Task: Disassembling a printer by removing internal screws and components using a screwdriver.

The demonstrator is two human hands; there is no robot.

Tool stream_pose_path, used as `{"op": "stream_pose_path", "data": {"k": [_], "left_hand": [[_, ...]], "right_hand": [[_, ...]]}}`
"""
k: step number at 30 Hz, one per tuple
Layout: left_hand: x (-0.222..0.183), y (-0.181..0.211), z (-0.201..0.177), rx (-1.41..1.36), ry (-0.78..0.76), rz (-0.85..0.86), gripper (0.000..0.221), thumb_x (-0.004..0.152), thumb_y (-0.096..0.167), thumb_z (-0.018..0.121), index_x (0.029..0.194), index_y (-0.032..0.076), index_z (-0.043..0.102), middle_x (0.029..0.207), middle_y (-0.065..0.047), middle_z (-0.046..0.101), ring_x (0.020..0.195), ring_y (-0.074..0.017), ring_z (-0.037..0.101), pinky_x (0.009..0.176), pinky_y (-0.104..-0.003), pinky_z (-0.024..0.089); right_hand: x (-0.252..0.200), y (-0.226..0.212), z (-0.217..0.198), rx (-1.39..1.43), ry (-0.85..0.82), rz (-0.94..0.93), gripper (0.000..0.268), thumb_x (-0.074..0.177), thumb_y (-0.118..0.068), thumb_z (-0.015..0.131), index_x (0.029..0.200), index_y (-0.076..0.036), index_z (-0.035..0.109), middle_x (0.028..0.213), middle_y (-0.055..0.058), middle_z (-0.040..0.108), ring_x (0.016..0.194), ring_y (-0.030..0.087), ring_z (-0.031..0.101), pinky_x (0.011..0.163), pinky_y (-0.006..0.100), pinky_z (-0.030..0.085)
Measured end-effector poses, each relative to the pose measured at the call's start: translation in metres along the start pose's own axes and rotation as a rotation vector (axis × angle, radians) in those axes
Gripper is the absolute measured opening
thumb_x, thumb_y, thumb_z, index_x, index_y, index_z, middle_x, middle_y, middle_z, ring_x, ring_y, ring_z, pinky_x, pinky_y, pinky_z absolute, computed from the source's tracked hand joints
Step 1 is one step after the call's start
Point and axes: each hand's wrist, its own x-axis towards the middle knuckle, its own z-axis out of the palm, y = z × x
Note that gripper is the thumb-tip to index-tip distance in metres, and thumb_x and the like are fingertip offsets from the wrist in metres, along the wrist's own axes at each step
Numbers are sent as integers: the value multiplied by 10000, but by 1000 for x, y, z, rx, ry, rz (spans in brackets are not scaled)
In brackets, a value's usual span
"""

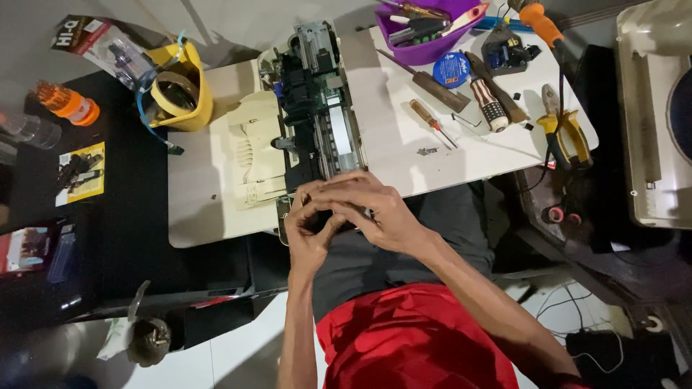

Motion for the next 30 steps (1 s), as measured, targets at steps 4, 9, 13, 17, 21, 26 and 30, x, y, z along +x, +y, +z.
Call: {"op": "stream_pose_path", "data": {"k": [4,9,13,17,21,26,30], "left_hand": [[4,11,5,-28,27,30,148,925,187,792,893,50,748,1066,-140,583,1014,-308,600,900,-530,491],[7,23,0,-9,-34,56,117,930,177,773,924,61,754,1230,-172,622,1216,-372,596,1007,-573,457],[0,-2,-5,-4,-17,96,96,945,139,755,944,43,761,1259,-196,616,1223,-431,610,1009,-601,469],[-3,-18,-3,-53,41,80,146,880,102,822,946,-3,744,1108,-186,615,1189,-439,625,996,-563,508],[3,10,1,0,-22,121,177,968,163,743,985,0,678,1192,-236,595,1286,-479,542,1070,-633,420],[5,19,-2,-13,-122,119,117,1062,141,625,1033,51,694,1365,-185,554,1411,-495,465,1112,-692,416],[1,6,-3,6,-27,127,165,975,111,740,1066,-19,694,1235,-253,613,1244,-550,583,957,-611,535]], "right_hand": [[-3,14,-5,-8,23,-1,176,939,-165,787,1114,-179,801,1091,46,715,1116,292,673,963,577,556],[-1,14,4,-15,77,-28,227,975,-127,745,1198,-163,769,1059,63,700,1060,294,710,940,539,590],[-5,17,11,-37,134,-142,281,995,-58,710,1266,-126,743,1140,81,722,1091,303,713,964,501,599],[-10,19,13,-71,128,-181,267,1049,-44,627,1296,-103,713,1167,100,722,1113,325,703,994,515,581],[-12,22,17,-35,232,-126,217,976,-186,771,1194,-186,769,1181,42,680,1140,247,676,1044,498,547],[-13,25,19,-17,245,-173,259,1036,-129,702,1278,-217,728,1113,8,647,1089,240,680,1030,482,545],[-18,25,21,-62,164,-170,349,1124,-113,574,1448,-239,604,1280,47,659,1257,315,637,1114,552,511]]}}
